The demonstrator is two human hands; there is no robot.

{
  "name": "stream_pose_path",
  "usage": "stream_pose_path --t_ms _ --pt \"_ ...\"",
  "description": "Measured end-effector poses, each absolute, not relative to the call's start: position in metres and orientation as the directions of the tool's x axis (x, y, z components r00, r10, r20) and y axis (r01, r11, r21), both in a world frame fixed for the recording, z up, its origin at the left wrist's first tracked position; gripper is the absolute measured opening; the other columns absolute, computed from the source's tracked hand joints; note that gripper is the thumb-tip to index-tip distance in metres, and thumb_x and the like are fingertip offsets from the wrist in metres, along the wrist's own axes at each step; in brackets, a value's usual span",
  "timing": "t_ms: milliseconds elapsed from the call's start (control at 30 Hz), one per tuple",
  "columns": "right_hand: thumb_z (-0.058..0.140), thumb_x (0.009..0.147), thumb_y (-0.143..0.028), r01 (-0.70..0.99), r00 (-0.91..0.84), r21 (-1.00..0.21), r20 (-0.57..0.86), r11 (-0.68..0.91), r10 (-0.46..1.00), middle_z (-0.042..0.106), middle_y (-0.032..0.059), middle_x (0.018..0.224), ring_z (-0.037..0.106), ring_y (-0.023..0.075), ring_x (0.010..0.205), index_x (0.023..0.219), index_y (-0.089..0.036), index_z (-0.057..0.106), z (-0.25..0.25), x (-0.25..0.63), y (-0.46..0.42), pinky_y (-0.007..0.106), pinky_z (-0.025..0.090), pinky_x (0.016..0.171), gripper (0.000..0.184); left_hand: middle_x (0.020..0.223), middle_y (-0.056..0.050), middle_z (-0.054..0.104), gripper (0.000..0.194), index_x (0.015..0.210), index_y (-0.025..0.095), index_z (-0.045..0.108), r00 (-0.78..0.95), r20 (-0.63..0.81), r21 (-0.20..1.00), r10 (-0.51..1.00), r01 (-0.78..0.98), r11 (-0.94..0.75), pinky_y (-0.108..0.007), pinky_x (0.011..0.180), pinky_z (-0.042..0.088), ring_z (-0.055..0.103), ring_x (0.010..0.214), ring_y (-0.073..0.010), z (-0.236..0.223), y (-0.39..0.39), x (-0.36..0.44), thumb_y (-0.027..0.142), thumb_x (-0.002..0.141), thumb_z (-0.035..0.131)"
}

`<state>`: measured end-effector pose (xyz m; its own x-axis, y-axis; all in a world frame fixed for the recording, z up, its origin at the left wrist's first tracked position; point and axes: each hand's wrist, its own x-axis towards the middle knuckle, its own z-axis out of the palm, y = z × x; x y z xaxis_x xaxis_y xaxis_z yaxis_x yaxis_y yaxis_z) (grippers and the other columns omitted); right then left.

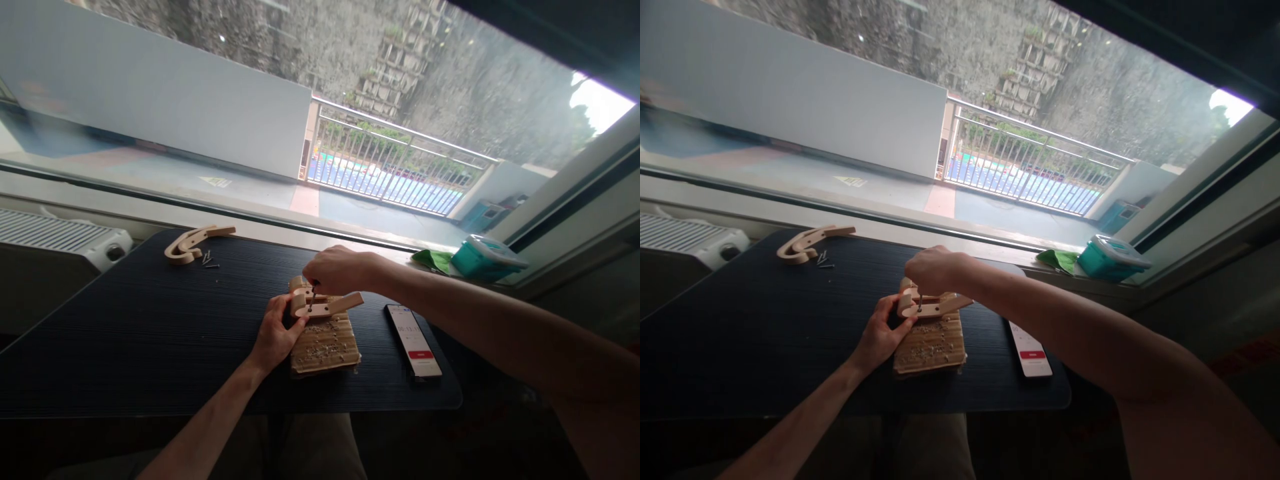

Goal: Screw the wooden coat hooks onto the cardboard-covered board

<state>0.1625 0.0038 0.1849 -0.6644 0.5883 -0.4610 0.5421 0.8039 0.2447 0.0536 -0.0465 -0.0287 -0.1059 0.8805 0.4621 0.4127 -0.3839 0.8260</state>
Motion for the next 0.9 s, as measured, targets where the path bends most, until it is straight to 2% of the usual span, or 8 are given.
stream_pose_path --t_ms 100,200,300,367,433,600,800,900 --pt "0.05 0.085 -0.033 0.564 -0.651 0.263 -0.442 0.783 0.617 0.069 0.0098 0.083 0.06 0.018 0.075 0.093 -0.014 0.07 0.183 0.165 0.004 0.027 0.035 0.057 0.029 0.101 -0.005 0.058 0.032 0.103 0.021 0.054 -0.099 0.469 0.819 0.878 0.421 -0.39 -0.039 0.092 0.046 0.057 0.099 -0.0217 -0.029 -0.047 0.053 0.026 0.074 0.064" --pt "0.055 0.081 -0.038 0.575 -0.639 0.274 -0.437 0.771 0.632 0.069 0.0089 0.087 0.061 0.0195 0.077 0.1 -0.016 0.068 0.188 0.167 0.003 0.027 0.035 0.057 0.033 0.101 -0.005 0.059 0.031 0.104 0.021 0.054 -0.095 0.469 0.818 0.878 0.42 -0.392 -0.039 0.092 0.046 0.057 0.099 -0.0216 -0.028 -0.047 0.053 0.026 0.074 0.064" --pt "0.06 0.076 -0.027 0.562 -0.641 0.262 -0.461 0.784 0.613 0.069 0.0066 0.092 0.06 0.0188 0.08 0.108 -0.019 0.065 0.195 0.167 0.002 0.026 0.035 0.058 0.034 0.101 -0.005 0.059 0.032 0.105 0.021 0.053 -0.089 0.467 0.819 0.88 0.418 -0.392 -0.039 0.092 0.046 0.056 0.1 -0.0215 -0.028 -0.047 0.053 0.026 0.075 0.064" --pt "0.057 0.077 -0.017 0.544 -0.657 0.253 -0.465 0.8 0.593 0.069 0.0058 0.093 0.06 0.0174 0.081 0.105 -0.02 0.066 0.198 0.166 0.002 0.026 0.034 0.058 0.03 0.102 -0.005 0.059 0.032 0.105 0.022 0.053 -0.084 0.465 0.82 0.881 0.417 -0.393 -0.039 0.093 0.046 0.056 0.1 -0.0214 -0.029 -0.047 0.053 0.026 0.075 0.064" --pt "0.054 0.078 -0.014 0.532 -0.67 0.248 -0.462 0.81 0.581 0.069 0.006 0.093 0.06 0.017 0.081 0.101 -0.019 0.067 0.198 0.164 0.003 0.025 0.034 0.058 0.027 0.103 -0.005 0.059 0.033 0.105 0.022 0.053 -0.084 0.46 0.822 0.884 0.417 -0.389 -0.039 0.093 0.046 0.056 0.101 -0.0214 -0.029 -0.047 0.053 0.026 0.075 0.064" --pt "0.053 0.08 -0.015 0.55 -0.655 0.25 -0.463 0.797 0.597 0.069 0.0073 0.094 0.06 0.0174 0.083 0.102 -0.017 0.067 0.196 0.16 0.002 0.025 0.035 0.06 0.027 0.103 -0.005 0.058 0.033 0.105 0.022 0.053 -0.092 0.453 0.827 0.887 0.413 -0.38 -0.039 0.093 0.046 0.056 0.101 -0.0215 -0.03 -0.047 0.053 0.026 0.075 0.064" --pt "0.051 0.084 -0.034 0.576 -0.633 0.268 -0.452 0.772 0.629 0.069 0.0104 0.085 0.061 0.0195 0.078 0.094 -0.013 0.069 0.192 0.159 0.0 0.027 0.037 0.059 0.029 0.103 -0.006 0.059 0.033 0.105 0.021 0.054 -0.094 0.469 0.82 0.878 0.414 -0.394 -0.04 0.093 0.046 0.057 0.1 -0.0218 -0.028 -0.048 0.053 0.026 0.074 0.064" --pt "0.056 0.081 -0.03 0.564 -0.643 0.276 -0.444 0.778 0.623 0.069 0.0086 0.091 0.061 0.0195 0.081 0.102 -0.016 0.067 0.194 0.16 0.0 0.026 0.037 0.06 0.028 0.101 -0.005 0.06 0.032 0.104 0.021 0.055 -0.109 0.479 0.817 0.871 0.417 -0.397 -0.04 0.092 0.047 0.058 0.099 -0.022 -0.028 -0.047 0.053 0.026 0.073 0.065"
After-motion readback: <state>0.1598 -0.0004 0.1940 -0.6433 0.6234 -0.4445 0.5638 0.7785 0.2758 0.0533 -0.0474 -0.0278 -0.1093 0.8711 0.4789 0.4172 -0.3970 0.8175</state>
